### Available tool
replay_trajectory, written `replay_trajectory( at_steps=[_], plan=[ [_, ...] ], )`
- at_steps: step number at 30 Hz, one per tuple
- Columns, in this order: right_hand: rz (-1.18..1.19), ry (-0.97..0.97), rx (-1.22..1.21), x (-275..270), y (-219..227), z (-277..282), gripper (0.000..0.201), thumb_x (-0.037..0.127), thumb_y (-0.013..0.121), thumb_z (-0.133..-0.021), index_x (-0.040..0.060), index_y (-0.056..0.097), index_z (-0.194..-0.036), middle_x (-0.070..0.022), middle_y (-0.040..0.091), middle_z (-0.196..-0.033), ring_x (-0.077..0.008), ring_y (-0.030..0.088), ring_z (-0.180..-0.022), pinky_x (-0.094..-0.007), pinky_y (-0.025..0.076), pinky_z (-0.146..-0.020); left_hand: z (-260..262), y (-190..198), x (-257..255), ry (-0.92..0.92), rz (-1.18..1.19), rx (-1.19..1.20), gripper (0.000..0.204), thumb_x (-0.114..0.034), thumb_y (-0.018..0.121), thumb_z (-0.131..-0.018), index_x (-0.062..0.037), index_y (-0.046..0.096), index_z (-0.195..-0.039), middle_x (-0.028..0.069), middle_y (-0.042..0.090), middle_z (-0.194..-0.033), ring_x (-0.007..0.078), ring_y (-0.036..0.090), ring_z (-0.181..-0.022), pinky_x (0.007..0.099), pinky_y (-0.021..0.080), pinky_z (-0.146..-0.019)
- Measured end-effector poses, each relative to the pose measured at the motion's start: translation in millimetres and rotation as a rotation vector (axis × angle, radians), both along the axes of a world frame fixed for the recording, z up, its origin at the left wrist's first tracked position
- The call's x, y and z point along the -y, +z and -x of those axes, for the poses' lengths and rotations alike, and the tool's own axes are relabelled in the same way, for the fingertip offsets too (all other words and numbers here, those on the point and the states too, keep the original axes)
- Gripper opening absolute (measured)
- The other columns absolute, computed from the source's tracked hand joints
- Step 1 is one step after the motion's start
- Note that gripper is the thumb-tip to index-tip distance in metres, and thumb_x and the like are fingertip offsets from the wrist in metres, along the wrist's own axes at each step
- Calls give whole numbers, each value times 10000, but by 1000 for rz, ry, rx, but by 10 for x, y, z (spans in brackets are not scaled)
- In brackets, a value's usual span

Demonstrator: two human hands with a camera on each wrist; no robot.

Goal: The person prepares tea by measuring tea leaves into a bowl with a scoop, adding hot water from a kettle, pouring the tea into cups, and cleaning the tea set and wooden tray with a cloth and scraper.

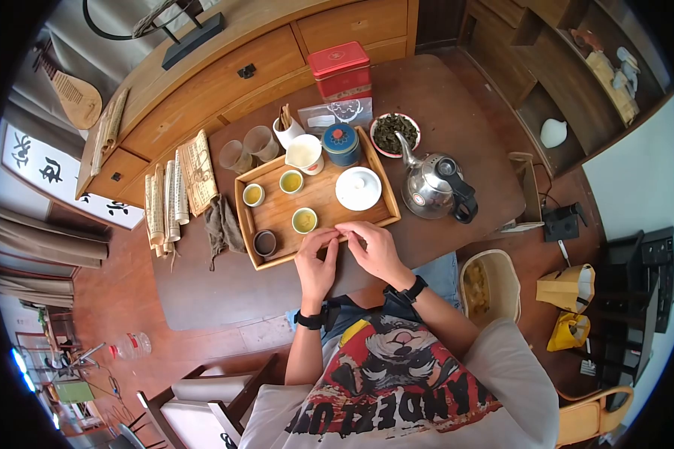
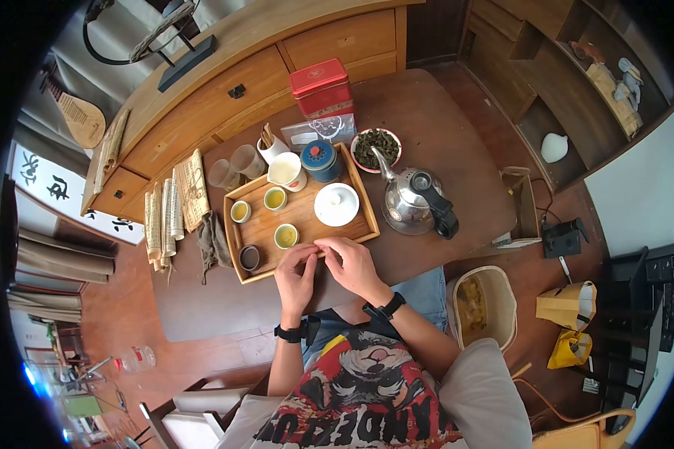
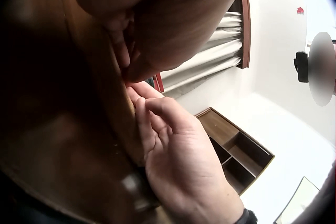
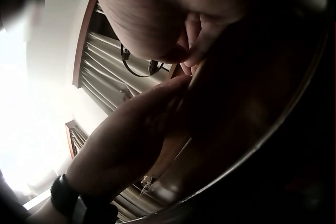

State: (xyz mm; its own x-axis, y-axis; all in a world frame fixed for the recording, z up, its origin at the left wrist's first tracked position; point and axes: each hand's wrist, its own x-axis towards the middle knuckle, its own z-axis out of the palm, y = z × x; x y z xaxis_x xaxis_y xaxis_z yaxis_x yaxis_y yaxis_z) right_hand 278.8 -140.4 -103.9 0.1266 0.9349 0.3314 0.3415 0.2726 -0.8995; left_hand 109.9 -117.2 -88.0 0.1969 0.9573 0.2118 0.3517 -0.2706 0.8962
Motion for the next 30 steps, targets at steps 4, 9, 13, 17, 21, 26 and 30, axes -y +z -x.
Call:
replay_trajectory(
  at_steps=[4,9,13,17,21,26,30],
  plan=[
    [-14,3,-7,1,-33,-1,268,6,691,-1004,28,763,-1262,-167,813,-1115,-330,805,-984,-405,639,-846,-2,-49,2,19,-22,24,153,20,736,-1016,36,808,-1150,144,784,-1204,239,777,-1055,342,637,-951],
    [11,37,-36,-10,-38,1,237,24,709,-1025,13,767,-1255,-177,814,-1131,-313,816,-960,-381,650,-823,6,-60,1,15,-75,0,151,23,751,-969,18,816,-1105,156,787,-1145,302,774,-1018,369,624,-913],
    [30,47,-67,-20,-51,3,224,35,715,-1041,0,763,-1257,-179,819,-1152,-307,825,-994,-373,661,-864,-6,-58,24,48,-34,29,143,22,756,-968,16,816,-1097,152,783,-1131,301,772,-1024,372,626,-913],
    [54,58,-87,-23,-13,0,222,30,701,-1051,-7,760,-1261,-180,824,-1159,-312,829,-1022,-372,665,-886,-14,-49,25,45,-44,28,134,19,758,-969,15,816,-1090,151,776,-1121,304,769,-1023,370,630,-912],
    [39,75,-58,-31,-48,-16,220,42,681,-1068,-6,761,-1267,-185,825,-1162,-316,829,-1026,-377,662,-887,-15,-98,28,47,-62,47,128,22,759,-964,18,807,-1083,150,772,-1107,310,763,-1005,373,628,-900],
    [24,69,-15,-45,-68,-21,225,82,652,-1097,-2,764,-1274,-191,828,-1141,-325,827,-1028,-384,651,-884,0,-109,14,29,-91,40,126,24,760,-955,17,799,-1075,151,772,-1103,316,755,-997,386,621,-893],
    [22,62,5,-45,-65,-15,231,84,647,-1100,1,765,-1281,-189,829,-1141,-321,826,-1034,-377,647,-889,26,-91,-2,8,-108,27,123,18,757,-953,13,801,-1068,147,779,-1092,316,752,-1018,392,613,-903]
  ],
)
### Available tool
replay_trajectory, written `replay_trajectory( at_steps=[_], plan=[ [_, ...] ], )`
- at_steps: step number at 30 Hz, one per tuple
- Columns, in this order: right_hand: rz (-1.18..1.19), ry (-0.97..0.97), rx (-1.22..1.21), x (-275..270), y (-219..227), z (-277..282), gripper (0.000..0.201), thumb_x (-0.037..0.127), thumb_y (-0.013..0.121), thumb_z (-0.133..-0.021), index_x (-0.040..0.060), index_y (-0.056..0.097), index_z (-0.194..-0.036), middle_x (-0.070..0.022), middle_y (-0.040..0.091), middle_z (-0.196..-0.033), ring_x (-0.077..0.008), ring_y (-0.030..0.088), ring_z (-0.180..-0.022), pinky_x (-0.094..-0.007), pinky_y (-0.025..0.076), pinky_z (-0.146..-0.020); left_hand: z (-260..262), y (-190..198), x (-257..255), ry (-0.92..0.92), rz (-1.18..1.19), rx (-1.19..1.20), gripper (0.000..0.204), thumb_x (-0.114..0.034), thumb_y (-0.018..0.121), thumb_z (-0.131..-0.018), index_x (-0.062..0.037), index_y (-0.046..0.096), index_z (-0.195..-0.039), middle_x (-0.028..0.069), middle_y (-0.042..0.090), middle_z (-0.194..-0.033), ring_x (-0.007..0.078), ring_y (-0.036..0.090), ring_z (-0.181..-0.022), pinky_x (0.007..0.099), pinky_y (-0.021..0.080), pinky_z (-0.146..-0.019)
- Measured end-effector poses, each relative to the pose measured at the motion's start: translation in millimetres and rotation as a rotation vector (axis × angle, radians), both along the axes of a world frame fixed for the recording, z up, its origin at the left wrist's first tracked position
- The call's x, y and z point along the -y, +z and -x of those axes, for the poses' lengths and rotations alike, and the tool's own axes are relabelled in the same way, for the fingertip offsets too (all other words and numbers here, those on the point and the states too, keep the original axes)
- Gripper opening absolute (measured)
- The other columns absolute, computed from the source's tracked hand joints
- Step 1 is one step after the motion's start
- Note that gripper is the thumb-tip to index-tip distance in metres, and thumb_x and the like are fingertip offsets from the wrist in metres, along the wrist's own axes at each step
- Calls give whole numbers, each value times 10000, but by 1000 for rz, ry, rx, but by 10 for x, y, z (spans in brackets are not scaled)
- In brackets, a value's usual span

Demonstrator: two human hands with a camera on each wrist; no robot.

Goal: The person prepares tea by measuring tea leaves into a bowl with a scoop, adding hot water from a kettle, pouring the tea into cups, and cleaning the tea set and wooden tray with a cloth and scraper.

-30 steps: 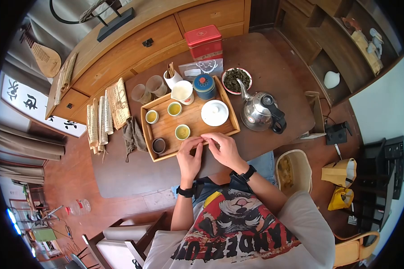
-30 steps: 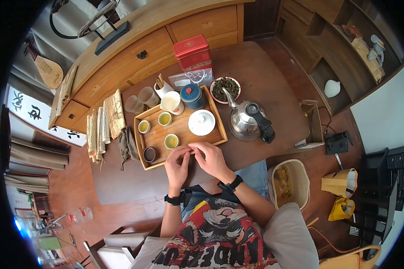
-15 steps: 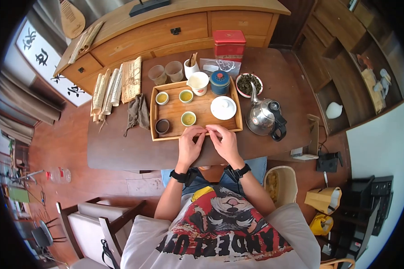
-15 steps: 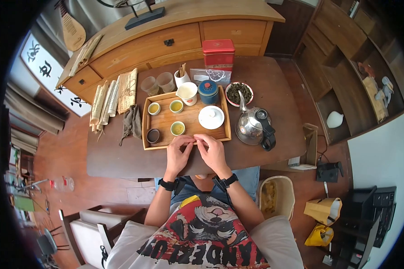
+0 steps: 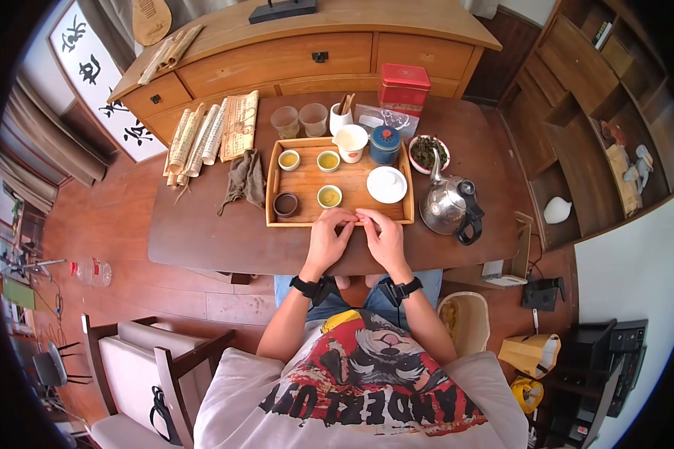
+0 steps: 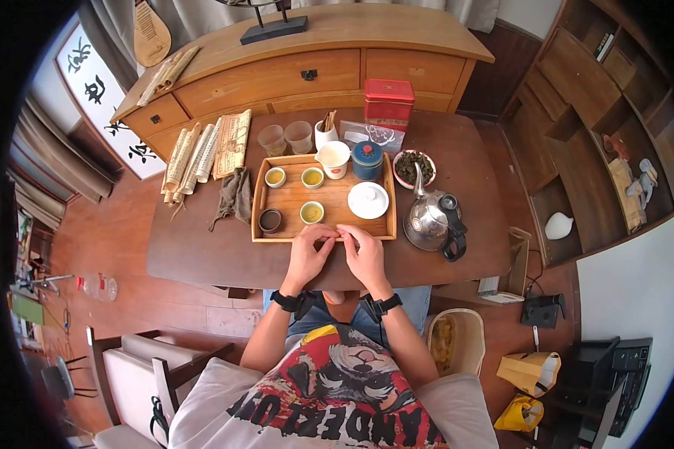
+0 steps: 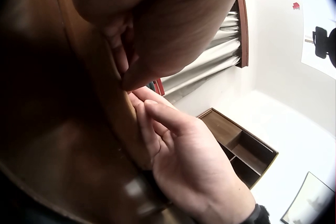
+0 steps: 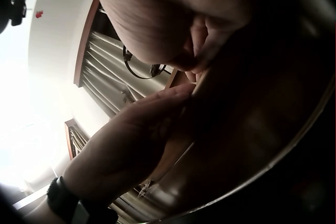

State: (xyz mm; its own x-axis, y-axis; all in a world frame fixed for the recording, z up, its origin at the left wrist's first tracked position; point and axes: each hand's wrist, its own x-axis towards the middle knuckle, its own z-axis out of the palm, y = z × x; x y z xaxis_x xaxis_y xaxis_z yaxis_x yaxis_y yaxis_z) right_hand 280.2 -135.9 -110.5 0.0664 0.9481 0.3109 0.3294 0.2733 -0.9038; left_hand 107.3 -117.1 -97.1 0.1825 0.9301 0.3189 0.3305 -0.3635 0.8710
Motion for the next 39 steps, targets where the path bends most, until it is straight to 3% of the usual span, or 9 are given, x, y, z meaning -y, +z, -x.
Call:
replay_trajectory(
  at_steps=[7,11,17,20,23,27,29,30,39],
  plan=[
    [42,-10,6,12,22,18,244,78,629,-1102,8,767,-1291,-189,831,-1142,-301,829,-1051,-370,648,-909,-23,15,6,17,-9,5,108,-9,759,-959,12,805,-1055,144,790,-1062,311,752,-1036,397,609,-905],
    [66,-25,41,15,81,16,246,57,629,-1097,6,765,-1297,-189,832,-1147,-290,829,-1072,-363,654,-906,-56,316,-90,36,79,65,147,-45,773,-958,9,802,-1091,167,782,-1008,302,762,-907,403,615,-815],
    [71,-10,-40,13,49,23,234,34,634,-1098,-18,761,-1288,-176,842,-1144,-260,829,-1089,-350,655,-934,-161,710,-1277,126,-121,-36,293,-139,815,-931,13,783,-1179,182,771,-981,292,738,-763,420,602,-728],
    [73,-12,-49,13,29,29,229,39,638,-1100,-22,762,-1282,-177,841,-1148,-260,829,-1086,-350,656,-936,-267,684,-2032,131,-132,-154,408,-202,835,-923,41,780,-1246,179,816,-999,281,795,-832,396,630,-792],
    [58,-18,-73,33,56,33,228,46,648,-1093,-10,763,-1282,-183,833,-1157,-275,830,-1063,-355,662,-909,-417,764,-2343,277,-120,-336,483,-210,845,-902,47,764,-1302,196,830,-1011,359,818,-912,454,644,-861],
    [57,-25,-89,28,47,38,224,9,655,-1076,-20,765,-1270,-179,824,-1162,-269,826,-1061,-352,667,-905,-508,816,-2535,345,-9,-414,552,-231,877,-869,11,759,-1352,193,834,-1005,390,814,-968,486,647,-909],
    [44,-23,-79,30,59,28,208,45,666,-1097,-23,772,-1263,-175,837,-1138,-248,834,-1060,-336,665,-901,-517,814,-2571,397,-14,-387,428,-253,870,-882,-32,777,-1236,261,806,-1087,471,778,-1048,547,635,-918],
    [45,-28,-80,33,65,25,208,45,666,-1097,-23,772,-1263,-175,837,-1138,-248,834,-1060,-336,665,-901,-513,832,-2590,379,22,-424,513,-255,874,-883,-56,752,-1339,257,802,-1170,460,775,-1085,539,634,-940],
    [35,-32,-94,37,51,27,219,21,671,-1065,-4,777,-1256,-171,826,-1133,-277,827,-1011,-354,671,-874,-493,767,-2592,347,-80,-497,544,-248,887,-872,-85,721,-1363,207,782,-1209,443,772,-1085,526,637,-910]
  ],
)
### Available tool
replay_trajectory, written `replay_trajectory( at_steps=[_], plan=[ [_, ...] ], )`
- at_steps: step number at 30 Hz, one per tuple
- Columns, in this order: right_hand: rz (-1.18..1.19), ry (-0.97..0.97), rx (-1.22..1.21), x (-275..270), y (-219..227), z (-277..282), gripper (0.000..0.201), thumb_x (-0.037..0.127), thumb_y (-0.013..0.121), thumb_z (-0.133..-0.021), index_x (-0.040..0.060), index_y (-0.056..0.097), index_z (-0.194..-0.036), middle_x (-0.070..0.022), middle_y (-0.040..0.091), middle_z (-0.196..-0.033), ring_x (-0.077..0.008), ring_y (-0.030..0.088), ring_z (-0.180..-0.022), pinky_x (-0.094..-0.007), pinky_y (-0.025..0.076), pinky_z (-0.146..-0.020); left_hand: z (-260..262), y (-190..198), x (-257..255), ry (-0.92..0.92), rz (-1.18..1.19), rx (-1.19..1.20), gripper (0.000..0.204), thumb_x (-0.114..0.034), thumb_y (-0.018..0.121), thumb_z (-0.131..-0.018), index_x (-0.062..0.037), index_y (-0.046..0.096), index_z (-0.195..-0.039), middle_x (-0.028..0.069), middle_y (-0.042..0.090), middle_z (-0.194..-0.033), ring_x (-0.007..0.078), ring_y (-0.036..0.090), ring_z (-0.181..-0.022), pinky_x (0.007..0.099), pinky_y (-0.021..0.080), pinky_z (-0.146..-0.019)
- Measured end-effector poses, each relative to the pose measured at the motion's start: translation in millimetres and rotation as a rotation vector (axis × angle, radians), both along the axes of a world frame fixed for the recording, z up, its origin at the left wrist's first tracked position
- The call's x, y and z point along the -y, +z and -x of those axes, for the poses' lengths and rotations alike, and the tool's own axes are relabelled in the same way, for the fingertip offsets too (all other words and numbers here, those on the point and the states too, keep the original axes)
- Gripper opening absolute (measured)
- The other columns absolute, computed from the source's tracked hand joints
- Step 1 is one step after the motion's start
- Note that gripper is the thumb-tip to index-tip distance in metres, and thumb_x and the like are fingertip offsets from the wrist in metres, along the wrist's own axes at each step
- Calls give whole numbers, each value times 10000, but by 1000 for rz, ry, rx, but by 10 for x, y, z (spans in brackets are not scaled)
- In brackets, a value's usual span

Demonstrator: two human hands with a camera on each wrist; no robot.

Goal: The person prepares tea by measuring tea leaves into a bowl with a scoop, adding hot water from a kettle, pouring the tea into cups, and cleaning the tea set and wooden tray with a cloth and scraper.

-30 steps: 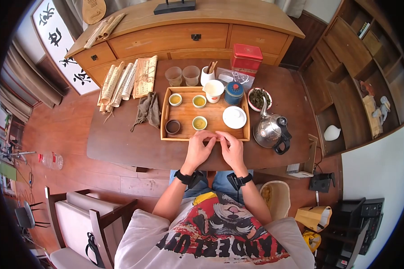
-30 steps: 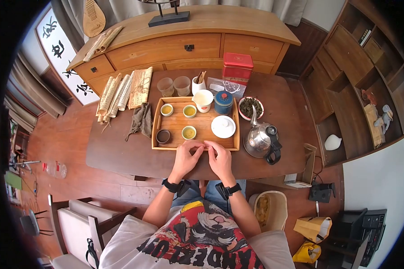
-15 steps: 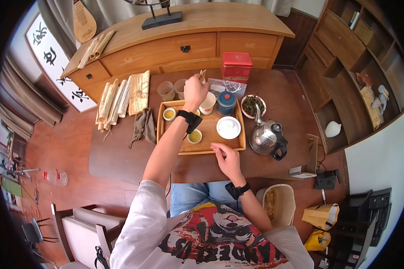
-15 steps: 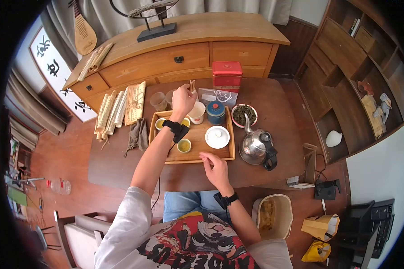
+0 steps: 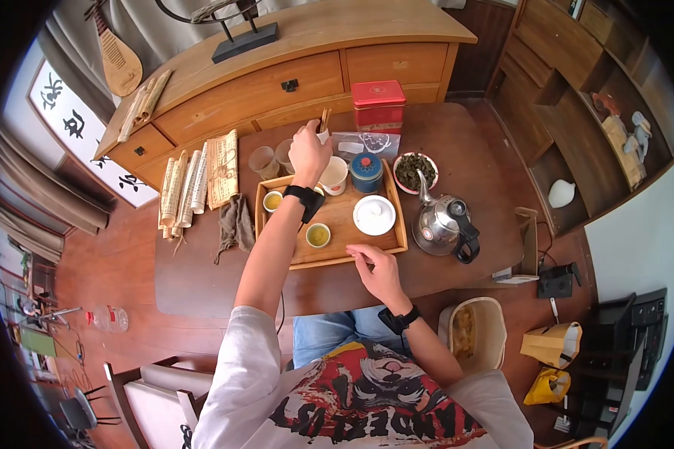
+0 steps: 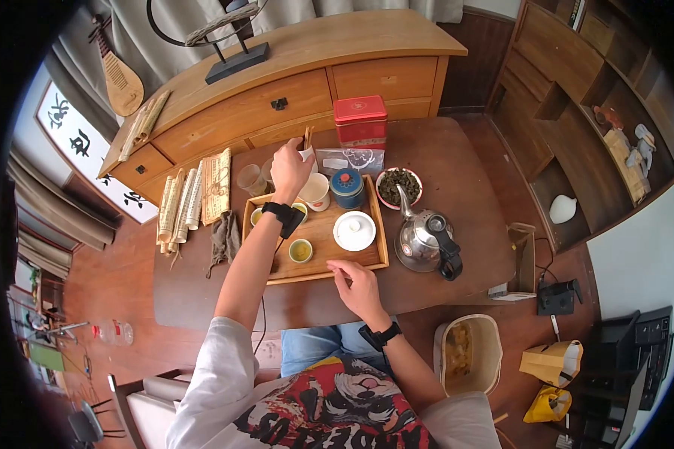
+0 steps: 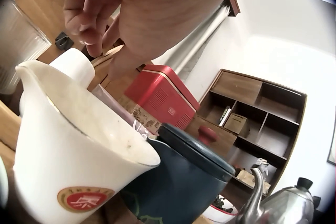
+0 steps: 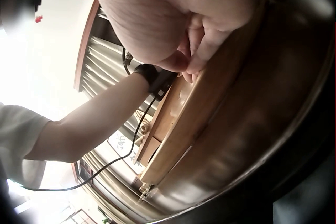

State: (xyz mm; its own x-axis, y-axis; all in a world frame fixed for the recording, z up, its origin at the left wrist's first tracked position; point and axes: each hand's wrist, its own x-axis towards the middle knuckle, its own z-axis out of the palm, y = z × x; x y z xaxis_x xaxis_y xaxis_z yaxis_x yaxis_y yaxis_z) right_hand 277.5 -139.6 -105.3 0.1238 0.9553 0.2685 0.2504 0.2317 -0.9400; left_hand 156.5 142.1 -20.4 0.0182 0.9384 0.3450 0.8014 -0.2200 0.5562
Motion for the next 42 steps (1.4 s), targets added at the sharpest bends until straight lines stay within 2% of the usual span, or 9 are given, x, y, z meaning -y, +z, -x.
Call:
replay_trajectory(
  at_steps=[12,16,18,24,31,33,36,40,42],
  plan=[
    [-15,-9,-2,2,21,-10,225,6,688,-1042,0,781,-1248,-181,823,-1138,-291,825,-1012,-361,674,-860,83,40,255,1,-83,-63,441,-233,885,-870,-72,726,-1248,178,768,-1151,430,768,-1011,529,631,-845],
    [-16,-4,7,2,18,-9,228,-2,687,-1036,-4,778,-1245,-180,823,-1138,-293,826,-1015,-362,676,-867,124,52,152,-20,-112,-63,426,-233,888,-865,-68,736,-1228,176,769,-1152,427,768,-1018,525,632,-847],
    [-20,-5,7,-2,17,-15,228,-4,686,-1034,-6,777,-1243,-180,823,-1138,-293,826,-1014,-363,677,-870,123,74,78,-6,-138,-104,378,-247,906,-832,-79,804,-1155,152,805,-1077,387,784,-986,490,635,-837],
    [-35,-7,8,-9,5,-16,227,-3,686,-1032,-1,774,-1241,-175,823,-1129,-290,826,-1010,-367,679,-874,82,258,17,-46,-45,-172,276,-257,906,-849,-98,818,-1057,155,811,-973,399,794,-918,498,650,-799],
    [-34,1,49,-7,1,-27,229,-7,674,-1049,-4,775,-1255,-164,830,-1140,-263,829,-1039,-344,682,-893,83,193,-131,-135,-124,-298,229,-247,862,-895,-77,828,-1044,160,819,-949,403,792,-886,489,648,-803],
    [-34,2,50,-2,-10,-29,232,-11,674,-1046,-4,775,-1255,-164,830,-1141,-262,829,-1041,-343,682,-895,122,201,-174,-217,-165,-236,139,-176,821,-915,-59,771,-972,192,792,-953,431,773,-888,522,632,-778],
    [-43,1,47,-8,-29,-30,237,-19,676,-1041,-4,774,-1256,-163,830,-1143,-263,829,-1041,-343,683,-897,191,314,-201,-198,-212,-138,140,-165,809,-917,-43,767,-972,202,783,-949,440,767,-894,529,630,-787],
    [-45,7,42,-7,-21,-26,241,-23,672,-1042,-5,772,-1261,-162,831,-1147,-261,830,-1040,-341,682,-902,348,803,120,-216,-318,22,122,-115,783,-935,-4,771,-985,190,780,-933,405,765,-853,473,610,-771],
    [-44,16,42,-19,-15,-33,241,-21,670,-1045,-6,770,-1264,-163,832,-1150,-259,830,-1040,-340,682,-903,463,983,347,-198,-367,118,143,-86,795,-937,19,781,-1032,184,779,-913,346,765,-789,415,601,-748]
  ],
)
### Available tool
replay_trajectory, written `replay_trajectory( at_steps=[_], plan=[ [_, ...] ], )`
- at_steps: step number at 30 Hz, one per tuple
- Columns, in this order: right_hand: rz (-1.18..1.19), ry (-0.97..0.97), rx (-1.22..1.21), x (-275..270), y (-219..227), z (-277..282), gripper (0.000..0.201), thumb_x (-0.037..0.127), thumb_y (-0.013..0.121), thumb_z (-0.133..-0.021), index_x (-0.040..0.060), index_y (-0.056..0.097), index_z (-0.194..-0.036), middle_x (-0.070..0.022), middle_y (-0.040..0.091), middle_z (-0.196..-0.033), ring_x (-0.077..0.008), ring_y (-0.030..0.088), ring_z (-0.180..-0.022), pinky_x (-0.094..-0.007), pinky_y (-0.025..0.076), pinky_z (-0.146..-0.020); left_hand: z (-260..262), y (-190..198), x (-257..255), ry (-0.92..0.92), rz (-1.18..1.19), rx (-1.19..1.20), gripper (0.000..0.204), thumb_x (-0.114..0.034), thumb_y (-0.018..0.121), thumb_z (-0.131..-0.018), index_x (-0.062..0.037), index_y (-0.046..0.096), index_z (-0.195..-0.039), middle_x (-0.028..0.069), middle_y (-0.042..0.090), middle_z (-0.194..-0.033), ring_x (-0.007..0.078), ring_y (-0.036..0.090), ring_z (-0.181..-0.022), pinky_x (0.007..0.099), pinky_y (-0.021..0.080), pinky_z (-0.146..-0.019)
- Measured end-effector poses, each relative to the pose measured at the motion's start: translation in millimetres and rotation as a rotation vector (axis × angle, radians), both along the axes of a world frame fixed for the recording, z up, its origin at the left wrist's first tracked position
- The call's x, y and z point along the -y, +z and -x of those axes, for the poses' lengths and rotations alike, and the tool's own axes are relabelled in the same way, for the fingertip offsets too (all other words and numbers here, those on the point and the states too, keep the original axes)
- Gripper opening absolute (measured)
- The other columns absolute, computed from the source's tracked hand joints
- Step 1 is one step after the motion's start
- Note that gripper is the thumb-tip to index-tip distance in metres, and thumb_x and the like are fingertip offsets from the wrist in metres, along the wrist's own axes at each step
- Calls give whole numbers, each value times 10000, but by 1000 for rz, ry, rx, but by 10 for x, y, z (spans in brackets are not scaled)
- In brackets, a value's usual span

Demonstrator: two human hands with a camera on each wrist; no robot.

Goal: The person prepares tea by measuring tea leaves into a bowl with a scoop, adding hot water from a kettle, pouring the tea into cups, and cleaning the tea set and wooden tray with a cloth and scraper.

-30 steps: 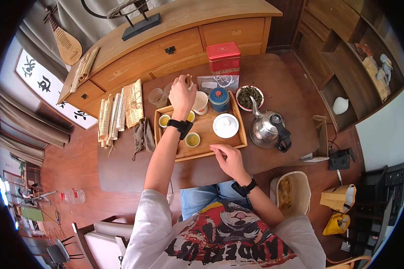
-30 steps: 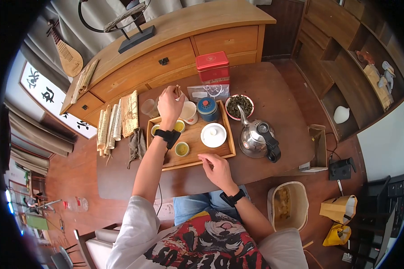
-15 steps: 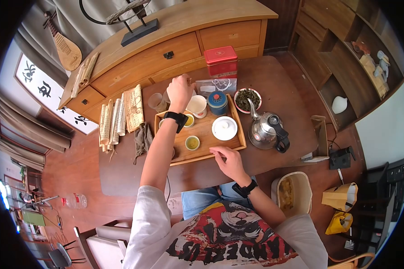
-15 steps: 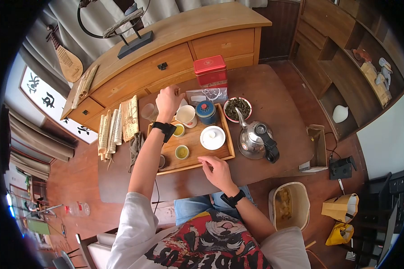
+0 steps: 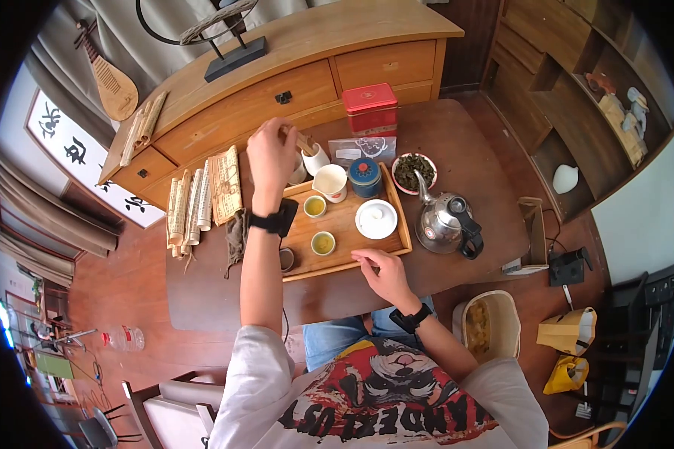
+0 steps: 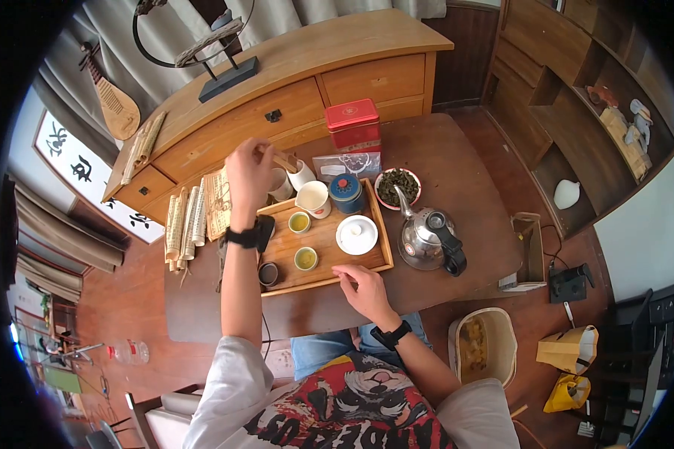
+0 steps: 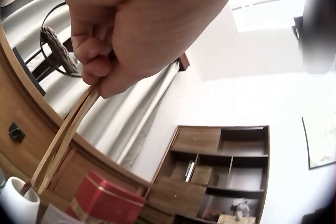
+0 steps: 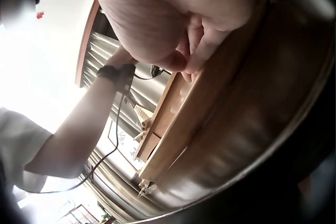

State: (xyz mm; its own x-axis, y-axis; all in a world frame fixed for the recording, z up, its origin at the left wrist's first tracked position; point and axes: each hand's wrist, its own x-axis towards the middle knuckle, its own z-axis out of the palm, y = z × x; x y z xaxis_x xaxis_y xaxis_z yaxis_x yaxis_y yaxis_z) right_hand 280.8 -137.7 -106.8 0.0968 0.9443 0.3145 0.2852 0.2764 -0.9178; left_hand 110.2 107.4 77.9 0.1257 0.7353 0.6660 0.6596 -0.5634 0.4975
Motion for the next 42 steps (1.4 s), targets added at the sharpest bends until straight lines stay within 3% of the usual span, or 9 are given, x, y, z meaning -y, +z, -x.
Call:
replay_trajectory(
  at_steps=[3,5,12,16,18,26,33,38,42],
  plan=[
    [36,33,-33,-13,96,-58,236,-19,682,-1023,-9,769,-1242,-178,829,-1123,-292,831,-1012,-354,679,-895,151,236,501,56,37,70,148,-91,813,-947,6,795,-1057,169,777,-878,243,761,-733,349,578,-694],
    [72,113,-41,-25,265,-141,199,-5,676,-1056,-24,782,-1223,-163,834,-1148,-238,834,-1035,-312,670,-881,243,278,832,88,247,216,177,-113,812,-995,13,803,-1120,71,782,-829,75,694,-705,258,538,-660],
    [-305,-200,168,-245,1314,-186,375,99,866,-932,41,752,-1285,-169,782,-1211,-353,771,-1096,-421,623,-944,360,-132,1636,-116,453,669,129,-9,810,-998,34,799,-1120,-56,737,-926,-29,516,-676,173,366,-595],
    [-324,-50,308,-294,1275,-68,455,260,877,-953,46,705,-1316,-183,775,-1133,-406,756,-1008,-449,615,-880,300,-255,1886,-180,611,717,166,-11,804,-1011,26,790,-1172,-23,766,-978,-32,538,-716,158,370,-597],
    [26,161,291,-253,1149,-66,367,292,837,-1000,29,698,-1215,-206,763,-997,-432,743,-908,-495,584,-797,251,-290,1939,-207,593,770,165,-11,799,-1019,23,785,-1180,-24,760,-967,-29,539,-707,162,388,-603],
    [151,198,141,-128,1013,71,319,308,675,-1125,-10,677,-1152,-211,713,-838,-431,716,-789,-461,529,-696,97,-632,2004,-355,738,923,216,-70,774,-1064,46,733,-1242,1,762,-924,30,644,-754,207,510,-668],
    [267,256,-10,-108,1035,43,499,345,423,-1224,-27,693,-1031,-108,608,-615,-231,616,-528,-381,481,-573,-34,-908,2116,-368,777,907,225,-168,711,-1128,42,772,-1077,15,740,-832,47,626,-702,232,485,-622],
    [367,280,-128,-59,1123,42,490,318,410,-1229,-3,718,-1024,-69,680,-653,-141,582,-480,-320,475,-510,0,-845,2149,-439,836,984,276,-188,630,-1172,55,733,-1092,40,716,-823,78,637,-625,238,505,-599],
    [385,313,-190,-43,1042,5,430,290,428,-1237,-7,703,-1092,-40,684,-716,-73,556,-521,-257,443,-515,10,-796,2160,-410,784,976,302,-202,582,-1193,55,729,-1130,72,773,-950,99,710,-784,262,575,-717]
  ],
)
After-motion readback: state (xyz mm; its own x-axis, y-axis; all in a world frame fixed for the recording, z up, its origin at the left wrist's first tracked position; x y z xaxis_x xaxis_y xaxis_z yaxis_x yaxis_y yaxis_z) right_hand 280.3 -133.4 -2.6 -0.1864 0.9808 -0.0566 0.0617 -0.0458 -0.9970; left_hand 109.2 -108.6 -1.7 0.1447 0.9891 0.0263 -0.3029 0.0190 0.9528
